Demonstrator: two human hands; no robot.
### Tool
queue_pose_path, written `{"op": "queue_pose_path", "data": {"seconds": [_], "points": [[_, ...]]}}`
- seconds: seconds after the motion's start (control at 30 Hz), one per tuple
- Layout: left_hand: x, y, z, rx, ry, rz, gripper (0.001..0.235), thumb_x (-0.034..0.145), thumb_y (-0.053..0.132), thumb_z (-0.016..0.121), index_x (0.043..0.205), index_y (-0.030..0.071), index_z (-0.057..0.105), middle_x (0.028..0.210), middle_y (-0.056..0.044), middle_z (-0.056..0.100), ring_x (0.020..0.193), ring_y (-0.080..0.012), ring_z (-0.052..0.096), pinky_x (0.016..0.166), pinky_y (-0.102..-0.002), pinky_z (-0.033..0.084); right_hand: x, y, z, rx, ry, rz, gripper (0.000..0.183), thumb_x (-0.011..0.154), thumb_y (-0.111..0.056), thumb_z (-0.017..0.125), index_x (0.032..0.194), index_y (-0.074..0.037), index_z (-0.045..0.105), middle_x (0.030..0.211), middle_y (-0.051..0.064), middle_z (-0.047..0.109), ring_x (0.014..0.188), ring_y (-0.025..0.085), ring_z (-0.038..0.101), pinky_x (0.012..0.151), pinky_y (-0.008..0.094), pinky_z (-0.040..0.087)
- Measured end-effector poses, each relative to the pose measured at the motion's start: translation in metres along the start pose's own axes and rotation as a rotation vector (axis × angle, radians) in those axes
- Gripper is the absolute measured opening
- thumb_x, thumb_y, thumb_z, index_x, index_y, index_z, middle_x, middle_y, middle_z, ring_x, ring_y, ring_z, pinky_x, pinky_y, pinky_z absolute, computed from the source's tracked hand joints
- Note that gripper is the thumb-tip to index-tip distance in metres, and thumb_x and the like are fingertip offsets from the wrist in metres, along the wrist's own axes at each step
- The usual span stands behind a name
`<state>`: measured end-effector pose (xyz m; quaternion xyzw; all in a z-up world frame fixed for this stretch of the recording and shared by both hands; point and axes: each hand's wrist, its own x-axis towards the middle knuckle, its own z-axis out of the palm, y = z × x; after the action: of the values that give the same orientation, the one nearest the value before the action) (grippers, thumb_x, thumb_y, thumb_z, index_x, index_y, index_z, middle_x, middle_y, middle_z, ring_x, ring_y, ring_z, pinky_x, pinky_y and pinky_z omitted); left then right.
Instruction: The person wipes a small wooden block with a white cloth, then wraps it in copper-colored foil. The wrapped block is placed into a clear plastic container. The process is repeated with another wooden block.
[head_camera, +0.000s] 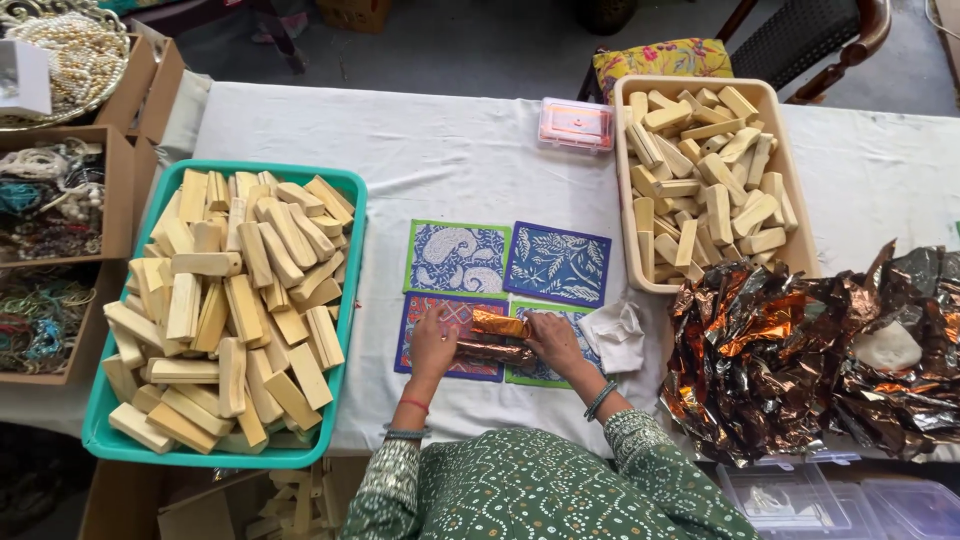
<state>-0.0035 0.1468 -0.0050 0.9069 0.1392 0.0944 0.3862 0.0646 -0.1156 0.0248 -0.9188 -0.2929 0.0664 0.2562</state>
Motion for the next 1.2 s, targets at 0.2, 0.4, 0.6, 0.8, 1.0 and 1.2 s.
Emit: {"op": "queue_pose_path", "data": {"seconds": [0.2,0.4,0.6,0.8,1.0,1.2], "points": [[-0.042,-0.038,-0.032,-0.152,0.113,-0.177,0.039,0.083,0.011,0.075,0.120,0.003,0.066,0.105,-0.013,0.075,0.095,-0.0273,0.072,0.085,-0.039,0.057,0.008,0.011,0.015,-0.129,-0.102,-0.061,0.039,0.079,-0.019,0.076,0.115,-0.008,0.065,0.106,0.010,0.065,0.105,0.031,0.062,0.085,0.045,0.048],[-0.068,-0.042,-0.074,-0.293,0.142,-0.345,0.036,0.088,0.012,0.071,0.123,0.005,0.066,0.096,-0.007,0.077,0.081,-0.0177,0.074,0.072,-0.034,0.056,0.048,-0.021,0.033,-0.014,-0.120,-0.056,0.042,0.080,-0.018,0.074,0.120,-0.008,0.064,0.105,0.013,0.064,0.105,0.035,0.061,0.087,0.047,0.049],[-0.072,-0.047,-0.085,-0.286,0.137,-0.341,0.033,0.089,0.015,0.072,0.121,0.007,0.068,0.094,-0.007,0.077,0.077,-0.0170,0.075,0.068,-0.034,0.056,0.090,-0.042,0.080,0.132,-0.301,-0.125,0.046,0.083,-0.026,0.077,0.123,-0.009,0.063,0.107,0.015,0.063,0.107,0.036,0.062,0.091,0.046,0.050],[-0.065,-0.044,-0.082,-0.274,0.048,-0.362,0.033,0.088,0.014,0.071,0.120,0.007,0.068,0.096,-0.008,0.077,0.080,-0.0199,0.076,0.073,-0.035,0.059,0.102,-0.063,0.077,0.073,-0.372,-0.076,0.047,0.080,-0.026,0.079,0.121,-0.009,0.064,0.112,0.013,0.065,0.109,0.035,0.063,0.093,0.046,0.050],[-0.034,-0.032,-0.076,0.045,0.010,0.000,0.059,0.081,0.017,0.077,0.137,0.008,0.058,0.138,-0.012,0.060,0.130,-0.0300,0.054,0.107,-0.040,0.045,0.087,-0.077,0.076,-0.071,-0.219,-0.126,0.051,0.077,-0.024,0.078,0.123,-0.009,0.063,0.112,0.013,0.062,0.113,0.035,0.060,0.090,0.048,0.051],[0.020,-0.048,-0.055,0.423,-0.275,0.221,0.076,0.074,0.020,0.083,0.142,0.015,0.050,0.144,-0.007,0.054,0.142,-0.0268,0.038,0.115,-0.055,0.027,0.077,-0.077,0.052,0.020,-0.142,-0.185,0.060,0.072,-0.025,0.081,0.127,-0.008,0.063,0.115,0.013,0.063,0.110,0.036,0.058,0.090,0.048,0.050]]}}
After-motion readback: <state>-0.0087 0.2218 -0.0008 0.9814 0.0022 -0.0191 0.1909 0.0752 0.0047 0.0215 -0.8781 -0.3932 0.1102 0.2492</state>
